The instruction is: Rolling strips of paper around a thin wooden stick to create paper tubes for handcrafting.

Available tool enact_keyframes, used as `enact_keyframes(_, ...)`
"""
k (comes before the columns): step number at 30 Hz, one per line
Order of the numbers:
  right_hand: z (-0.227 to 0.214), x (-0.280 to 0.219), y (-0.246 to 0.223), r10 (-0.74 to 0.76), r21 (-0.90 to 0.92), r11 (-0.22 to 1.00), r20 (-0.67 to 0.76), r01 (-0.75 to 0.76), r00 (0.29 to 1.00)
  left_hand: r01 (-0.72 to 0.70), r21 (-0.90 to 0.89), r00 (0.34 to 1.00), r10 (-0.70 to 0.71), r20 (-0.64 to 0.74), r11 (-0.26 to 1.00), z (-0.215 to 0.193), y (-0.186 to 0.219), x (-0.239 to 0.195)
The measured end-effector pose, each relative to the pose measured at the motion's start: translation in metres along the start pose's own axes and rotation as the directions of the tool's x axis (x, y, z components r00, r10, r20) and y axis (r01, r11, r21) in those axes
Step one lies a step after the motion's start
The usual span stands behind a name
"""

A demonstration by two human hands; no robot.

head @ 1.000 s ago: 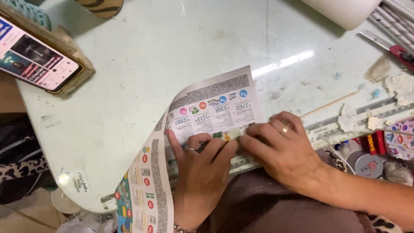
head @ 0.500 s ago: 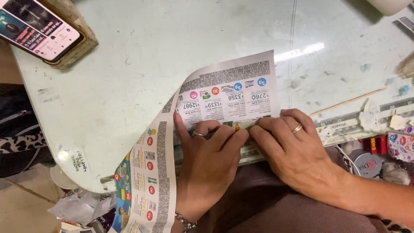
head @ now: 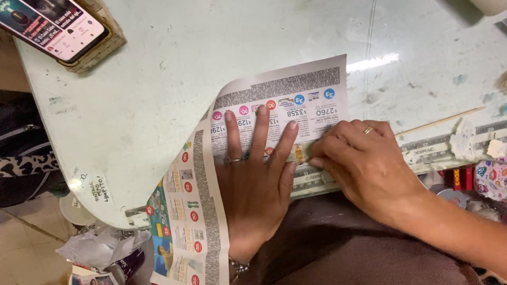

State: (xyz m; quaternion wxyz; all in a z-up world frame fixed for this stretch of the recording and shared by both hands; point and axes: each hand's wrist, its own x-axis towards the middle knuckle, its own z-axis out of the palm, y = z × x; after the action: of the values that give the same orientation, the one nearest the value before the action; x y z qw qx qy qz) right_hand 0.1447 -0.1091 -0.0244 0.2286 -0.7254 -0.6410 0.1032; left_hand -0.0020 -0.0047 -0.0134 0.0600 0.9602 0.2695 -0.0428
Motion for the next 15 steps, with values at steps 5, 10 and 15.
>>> enact_keyframes(5, -0.008, 0.008, 0.002, 0.079, 0.15, 0.985, 0.084, -0.091, 0.993, -0.005, 0.03, 0.998, 0.007, -0.065, 1.0, -0.006, 0.0, 0.0)
enact_keyframes(10, -0.014, 0.013, 0.005, 0.08, 0.154, 0.982, 0.162, -0.105, 0.984, 0.008, 0.022, 0.995, -0.006, -0.1, 1.0, -0.004, 0.001, -0.003)
enact_keyframes(15, -0.02, 0.022, 0.006, 0.068, 0.169, 0.98, 0.232, -0.109, 0.97, 0.023, 0.009, 0.998, -0.022, -0.066, 1.0, -0.005, 0.001, -0.002)
